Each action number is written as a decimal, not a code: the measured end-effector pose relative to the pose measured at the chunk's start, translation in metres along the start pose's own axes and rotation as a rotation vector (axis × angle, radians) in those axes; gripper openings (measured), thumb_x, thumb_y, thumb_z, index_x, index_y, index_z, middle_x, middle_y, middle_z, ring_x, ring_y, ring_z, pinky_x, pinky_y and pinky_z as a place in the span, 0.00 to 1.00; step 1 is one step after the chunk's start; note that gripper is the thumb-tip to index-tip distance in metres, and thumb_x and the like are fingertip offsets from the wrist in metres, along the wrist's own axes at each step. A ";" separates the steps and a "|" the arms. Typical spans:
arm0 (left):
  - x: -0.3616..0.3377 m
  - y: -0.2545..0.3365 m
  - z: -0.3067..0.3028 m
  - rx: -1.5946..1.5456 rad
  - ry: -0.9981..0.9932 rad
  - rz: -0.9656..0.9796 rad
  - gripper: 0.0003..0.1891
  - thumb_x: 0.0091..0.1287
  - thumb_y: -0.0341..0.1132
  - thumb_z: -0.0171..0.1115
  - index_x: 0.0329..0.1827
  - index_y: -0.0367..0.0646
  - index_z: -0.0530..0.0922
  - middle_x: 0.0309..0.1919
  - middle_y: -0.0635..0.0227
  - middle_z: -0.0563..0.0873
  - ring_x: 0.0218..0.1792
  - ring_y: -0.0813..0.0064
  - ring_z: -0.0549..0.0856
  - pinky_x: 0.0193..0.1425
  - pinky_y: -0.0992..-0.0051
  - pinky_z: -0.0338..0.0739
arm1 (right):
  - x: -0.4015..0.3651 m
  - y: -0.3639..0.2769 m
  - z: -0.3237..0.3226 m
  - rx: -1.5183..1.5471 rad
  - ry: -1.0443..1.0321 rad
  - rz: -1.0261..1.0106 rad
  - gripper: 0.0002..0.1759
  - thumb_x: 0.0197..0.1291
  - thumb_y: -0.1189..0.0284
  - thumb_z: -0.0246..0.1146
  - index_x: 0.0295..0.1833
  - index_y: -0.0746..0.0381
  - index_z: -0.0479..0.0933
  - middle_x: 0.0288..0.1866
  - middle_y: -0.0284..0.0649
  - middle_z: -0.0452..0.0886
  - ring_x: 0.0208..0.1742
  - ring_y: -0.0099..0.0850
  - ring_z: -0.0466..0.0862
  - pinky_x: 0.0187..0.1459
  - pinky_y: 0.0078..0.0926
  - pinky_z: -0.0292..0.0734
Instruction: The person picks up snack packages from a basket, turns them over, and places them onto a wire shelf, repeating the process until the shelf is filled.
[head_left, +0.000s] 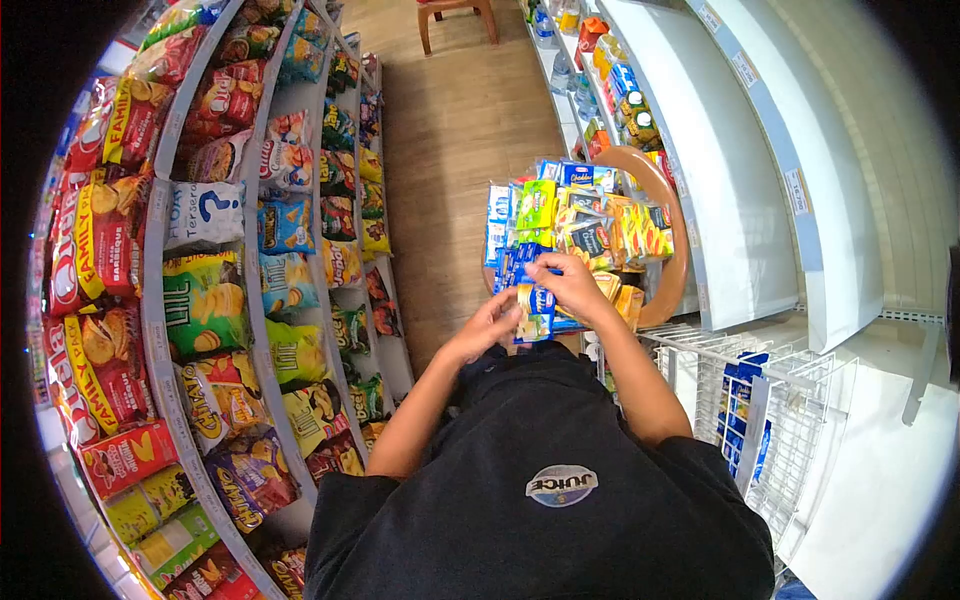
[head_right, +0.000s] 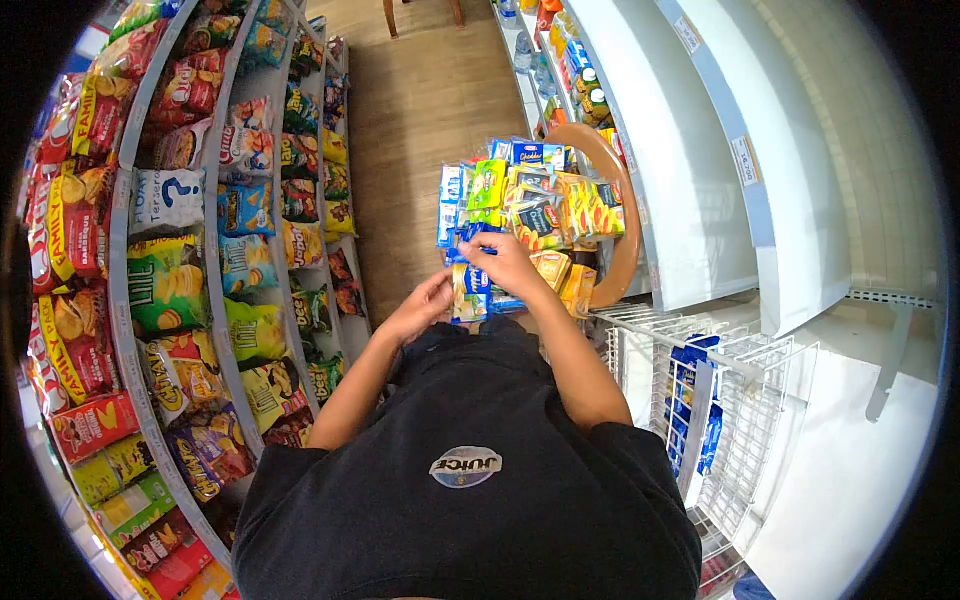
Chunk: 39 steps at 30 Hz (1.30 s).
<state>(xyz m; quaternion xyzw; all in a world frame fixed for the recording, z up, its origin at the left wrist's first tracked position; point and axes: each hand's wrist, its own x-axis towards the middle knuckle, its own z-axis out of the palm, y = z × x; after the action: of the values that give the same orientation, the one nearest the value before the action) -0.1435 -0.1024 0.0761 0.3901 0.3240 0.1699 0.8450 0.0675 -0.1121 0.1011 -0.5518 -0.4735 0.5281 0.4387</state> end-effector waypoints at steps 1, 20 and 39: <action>0.002 0.005 0.000 -0.095 0.097 -0.023 0.20 0.76 0.44 0.57 0.63 0.41 0.70 0.56 0.66 0.79 0.54 0.75 0.81 0.47 0.68 0.85 | 0.001 -0.006 0.004 -0.092 -0.063 -0.069 0.16 0.68 0.62 0.65 0.38 0.66 0.81 0.29 0.31 0.80 0.33 0.19 0.76 0.37 0.22 0.73; 0.004 0.095 0.014 -0.118 0.067 0.100 0.26 0.78 0.53 0.47 0.69 0.43 0.70 0.54 0.58 0.84 0.53 0.61 0.86 0.52 0.55 0.86 | -0.036 -0.021 0.024 0.194 0.295 -0.129 0.14 0.65 0.66 0.69 0.47 0.67 0.79 0.42 0.34 0.83 0.41 0.19 0.79 0.43 0.21 0.75; -0.007 0.098 0.044 -0.108 0.174 0.223 0.31 0.80 0.55 0.37 0.70 0.38 0.69 0.51 0.58 0.84 0.45 0.69 0.88 0.37 0.72 0.90 | -0.026 -0.044 0.045 0.445 0.645 -0.268 0.09 0.74 0.68 0.59 0.45 0.63 0.72 0.35 0.29 0.73 0.35 0.15 0.69 0.39 0.14 0.67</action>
<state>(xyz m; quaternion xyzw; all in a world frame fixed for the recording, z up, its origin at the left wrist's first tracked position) -0.1216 -0.0682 0.1756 0.3617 0.3409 0.3130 0.8093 0.0205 -0.1308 0.1460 -0.5139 -0.2538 0.3559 0.7382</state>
